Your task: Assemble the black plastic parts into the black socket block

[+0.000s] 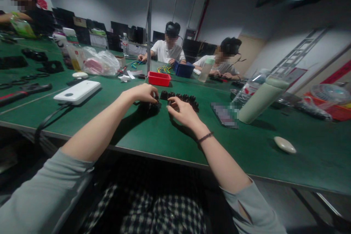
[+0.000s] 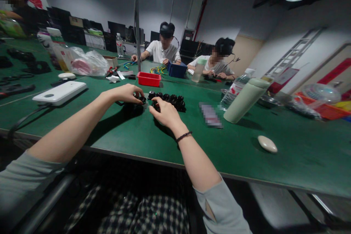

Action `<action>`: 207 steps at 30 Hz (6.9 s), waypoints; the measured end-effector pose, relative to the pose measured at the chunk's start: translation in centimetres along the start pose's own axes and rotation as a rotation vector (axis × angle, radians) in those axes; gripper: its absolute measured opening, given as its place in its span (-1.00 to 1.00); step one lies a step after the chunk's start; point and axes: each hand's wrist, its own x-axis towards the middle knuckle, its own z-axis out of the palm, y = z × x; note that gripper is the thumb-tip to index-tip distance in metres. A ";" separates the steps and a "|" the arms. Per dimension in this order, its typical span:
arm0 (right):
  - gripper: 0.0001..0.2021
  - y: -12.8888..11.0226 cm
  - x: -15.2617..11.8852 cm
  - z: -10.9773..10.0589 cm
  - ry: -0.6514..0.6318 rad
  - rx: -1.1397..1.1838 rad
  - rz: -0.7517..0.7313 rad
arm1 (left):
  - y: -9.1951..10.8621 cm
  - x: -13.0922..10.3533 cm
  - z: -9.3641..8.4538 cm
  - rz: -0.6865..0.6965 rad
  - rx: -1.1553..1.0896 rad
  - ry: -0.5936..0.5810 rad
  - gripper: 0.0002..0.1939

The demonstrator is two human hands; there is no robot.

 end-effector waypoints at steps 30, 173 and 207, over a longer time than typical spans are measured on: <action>-0.67 -0.1 0.0 0.0 0.005 -0.005 0.051 | 0.0 -0.2 -0.1 0.006 -0.095 -0.003 -0.51; -0.66 0.5 0.0 0.2 -0.018 -0.103 -0.076 | 0.7 -0.3 -0.3 0.179 -0.185 0.055 -0.54; -0.67 0.4 0.0 0.1 -0.028 -0.108 -0.086 | 1.1 -0.4 -0.2 0.247 -0.245 0.038 -0.54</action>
